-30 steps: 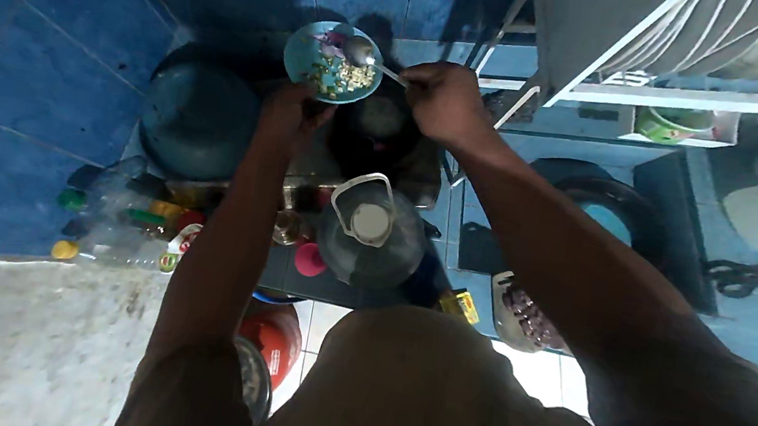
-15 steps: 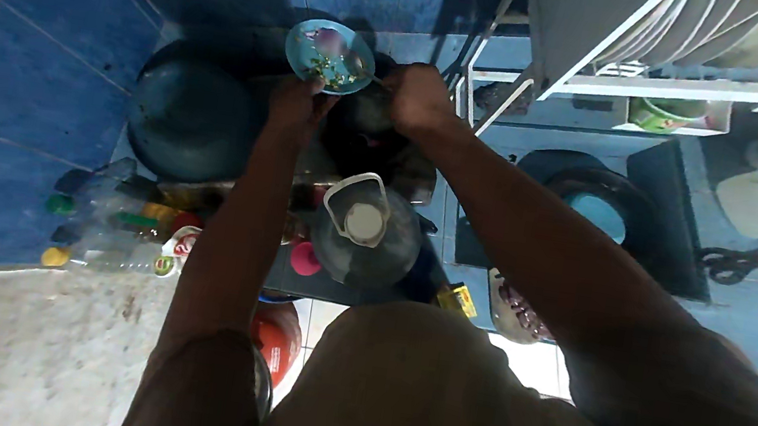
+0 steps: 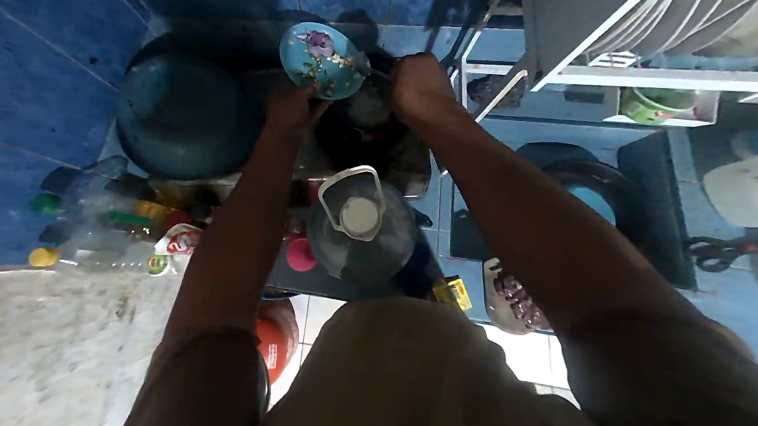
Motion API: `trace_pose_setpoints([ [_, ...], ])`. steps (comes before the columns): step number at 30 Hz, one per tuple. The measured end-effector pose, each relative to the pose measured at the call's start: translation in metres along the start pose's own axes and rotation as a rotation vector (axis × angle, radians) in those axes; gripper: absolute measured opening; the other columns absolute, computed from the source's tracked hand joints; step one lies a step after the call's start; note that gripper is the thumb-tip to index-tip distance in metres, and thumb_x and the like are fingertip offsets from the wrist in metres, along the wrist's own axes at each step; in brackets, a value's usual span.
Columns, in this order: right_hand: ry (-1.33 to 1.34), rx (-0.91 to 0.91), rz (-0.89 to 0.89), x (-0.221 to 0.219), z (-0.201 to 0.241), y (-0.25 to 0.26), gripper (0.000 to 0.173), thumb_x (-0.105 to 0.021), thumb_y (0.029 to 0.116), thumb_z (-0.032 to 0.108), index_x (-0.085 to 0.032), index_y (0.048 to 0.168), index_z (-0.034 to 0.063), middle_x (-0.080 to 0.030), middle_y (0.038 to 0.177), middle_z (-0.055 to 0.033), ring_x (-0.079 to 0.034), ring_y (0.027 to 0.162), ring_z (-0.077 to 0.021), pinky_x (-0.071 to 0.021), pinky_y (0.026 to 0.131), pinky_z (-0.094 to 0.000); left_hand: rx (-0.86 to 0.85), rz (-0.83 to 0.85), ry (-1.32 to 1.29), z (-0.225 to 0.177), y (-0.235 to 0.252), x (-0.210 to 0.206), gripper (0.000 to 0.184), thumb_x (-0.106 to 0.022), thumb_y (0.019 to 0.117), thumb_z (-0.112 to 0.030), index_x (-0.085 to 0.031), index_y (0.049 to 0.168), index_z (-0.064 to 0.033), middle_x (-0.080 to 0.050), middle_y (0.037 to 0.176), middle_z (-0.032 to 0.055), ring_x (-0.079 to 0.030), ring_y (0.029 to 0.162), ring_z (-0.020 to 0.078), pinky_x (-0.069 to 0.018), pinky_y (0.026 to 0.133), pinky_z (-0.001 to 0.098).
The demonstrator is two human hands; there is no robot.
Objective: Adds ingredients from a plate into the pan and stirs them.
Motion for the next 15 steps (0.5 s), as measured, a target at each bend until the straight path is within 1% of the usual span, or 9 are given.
trace_pose_setpoints([
  [3, 0.021, -0.03, -0.005, 0.005, -0.007, 0.001, 0.022, -0.068, 0.0929, 0.019, -0.069, 0.1, -0.0016, -0.069, 0.112, -0.0255, -0.068, 0.106, -0.0448, -0.0564, 0.082, -0.0654, -0.002, -0.001, 0.01, 0.001, -0.001, 0.0, 0.039, -0.059, 0.1004, -0.006, -0.051, 0.138, 0.0018, -0.067, 0.121, 0.0189, -0.073, 0.102, 0.0271, -0.064, 0.087, 0.0388],
  [6, 0.049, 0.01, -0.034, 0.004, -0.006, 0.006, 0.022, -0.07, 0.0909, 0.021, -0.07, 0.096, 0.0, -0.07, 0.108, -0.0242, -0.069, 0.104, -0.0434, -0.0563, 0.081, -0.0649, -0.009, 0.007, -0.007, 0.001, -0.001, -0.001, 0.042, -0.058, 0.1007, -0.005, -0.048, 0.141, 0.0003, -0.066, 0.124, 0.0194, -0.073, 0.104, 0.0279, -0.0642, 0.088, 0.0396],
  [9, 0.118, 0.091, -0.058, 0.001, 0.007, 0.005, 0.019, -0.068, 0.0909, 0.018, -0.071, 0.1, 0.0011, -0.07, 0.109, -0.0226, -0.068, 0.106, -0.0414, -0.0556, 0.085, -0.0632, -0.018, 0.021, -0.03, 0.001, -0.004, -0.004, 0.04, -0.058, 0.1006, -0.005, -0.049, 0.139, 0.0018, -0.065, 0.125, 0.0199, -0.072, 0.106, 0.0287, -0.0638, 0.09, 0.0408],
  [11, 0.141, 0.109, -0.047, -0.001, 0.017, 0.001, 0.018, -0.066, 0.0916, 0.014, -0.07, 0.103, 0.0004, -0.07, 0.113, -0.0225, -0.067, 0.109, -0.041, -0.0552, 0.089, -0.0621, -0.02, 0.019, -0.043, 0.001, -0.006, -0.004, 0.039, -0.06, 0.1006, -0.005, -0.05, 0.137, 0.0032, -0.066, 0.123, 0.0196, -0.072, 0.106, 0.0289, -0.0636, 0.09, 0.0411],
  [13, 0.135, 0.083, -0.035, -0.007, 0.02, 0.003, 0.02, -0.066, 0.091, 0.014, -0.069, 0.104, -0.0005, -0.069, 0.113, -0.0237, -0.068, 0.109, -0.042, -0.0558, 0.087, -0.0631, -0.019, 0.019, -0.063, 0.001, -0.006, -0.005, 0.038, -0.061, 0.0994, -0.004, -0.051, 0.135, 0.0041, -0.066, 0.122, 0.02, -0.072, 0.106, 0.0294, -0.0637, 0.09, 0.0419],
  [15, 0.135, 0.061, -0.03, -0.012, 0.021, 0.006, 0.02, -0.065, 0.0918, 0.013, -0.069, 0.105, -0.0013, -0.069, 0.113, -0.0243, -0.068, 0.109, -0.0421, -0.0561, 0.087, -0.0626, -0.01, 0.023, -0.072, 0.001, -0.005, -0.006, 0.04, -0.062, 0.0986, -0.004, -0.051, 0.136, 0.0035, -0.066, 0.122, 0.0204, -0.072, 0.105, 0.0297, -0.0636, 0.09, 0.0417],
])
Point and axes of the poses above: each hand's wrist, its own y-axis towards the middle knuckle, its own x-axis out of the back of the hand, z = x × y, the point moved 9 cm from there along y, towards the middle knuckle
